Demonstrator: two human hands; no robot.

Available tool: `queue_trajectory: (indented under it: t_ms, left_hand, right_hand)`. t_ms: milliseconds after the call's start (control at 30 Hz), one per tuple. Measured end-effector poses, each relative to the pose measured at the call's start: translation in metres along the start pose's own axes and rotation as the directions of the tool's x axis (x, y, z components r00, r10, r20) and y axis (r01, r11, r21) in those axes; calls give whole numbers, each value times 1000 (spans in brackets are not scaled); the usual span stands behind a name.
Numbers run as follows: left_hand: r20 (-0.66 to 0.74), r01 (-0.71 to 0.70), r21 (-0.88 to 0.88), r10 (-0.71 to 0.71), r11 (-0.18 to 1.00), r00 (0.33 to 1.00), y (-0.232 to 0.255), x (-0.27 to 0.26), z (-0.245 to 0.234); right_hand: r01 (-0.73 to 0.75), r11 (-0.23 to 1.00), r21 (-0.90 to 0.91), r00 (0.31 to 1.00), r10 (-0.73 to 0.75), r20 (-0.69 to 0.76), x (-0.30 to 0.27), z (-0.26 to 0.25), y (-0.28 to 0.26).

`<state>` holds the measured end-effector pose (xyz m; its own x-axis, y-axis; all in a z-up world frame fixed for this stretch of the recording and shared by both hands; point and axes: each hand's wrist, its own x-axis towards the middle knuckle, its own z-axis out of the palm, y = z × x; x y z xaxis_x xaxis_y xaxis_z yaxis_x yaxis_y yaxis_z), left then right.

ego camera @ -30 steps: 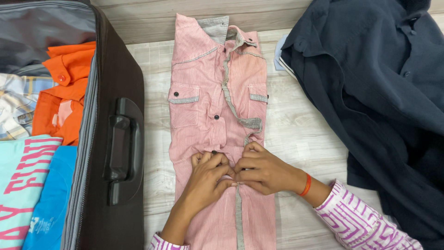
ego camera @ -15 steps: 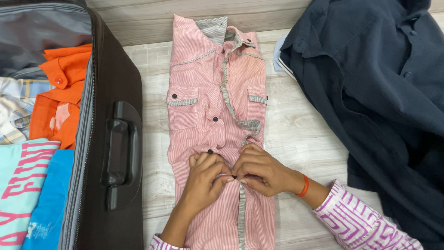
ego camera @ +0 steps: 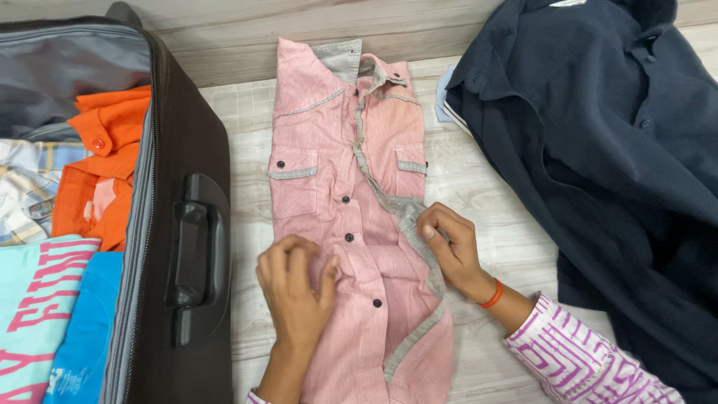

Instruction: The person unbuttons a dark polo shirt and a pink button-down shirt after removing them from an open suitcase on the floor. The person then places the shirts onto a pile of clothes.

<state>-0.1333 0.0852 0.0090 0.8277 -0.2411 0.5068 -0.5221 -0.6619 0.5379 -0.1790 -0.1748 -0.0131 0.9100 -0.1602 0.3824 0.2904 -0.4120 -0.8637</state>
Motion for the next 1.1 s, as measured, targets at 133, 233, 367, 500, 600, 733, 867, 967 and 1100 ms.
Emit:
queue_trajectory:
  t_ms: [133,233,367,500,600,733,867,967,1100]
  left_hand:
    - [12,98,78,-99,992,995,-8,8,-7]
    - [73,49,43,-52,998,996,-4,9,-5]
    - [199,-33,0,33,999,979,13,3,10]
    - [8,-29,-83,30,996,1000,10,1,3]
    - [-6,346,-587,-432,732,902,5,5,-9]
    - [17,270,-856,-497,441,868,17,4,-20]
    - [131,-56,-786,255,615,958,81,-3,7]
    - [212,-320,-691,606,648,767,106,6,7]
    - [710,189,-474,246,860,659,94,35,16]
  right_hand:
    - [9,966,-260,999,-19,-34,14,7,-19]
    - [97,923,-373,992,-118,-34,19,8,-33]
    - [-13,903,-429,998,37,50,17,12,-20]
    - [-160,984,-82,987,157,-42,7,9,9]
    - [-91,948,304,949,175,-263,22,-18,24]
    - [-30,562,827,945,285,-159,39,-67,13]
    - [-108,851,513,994,76,83,30,-57,-11]
    - [-156,956,248,935,62,348,13,-43,-33]
    - [-132,967,-220,916,204,346,1,-43,-57]
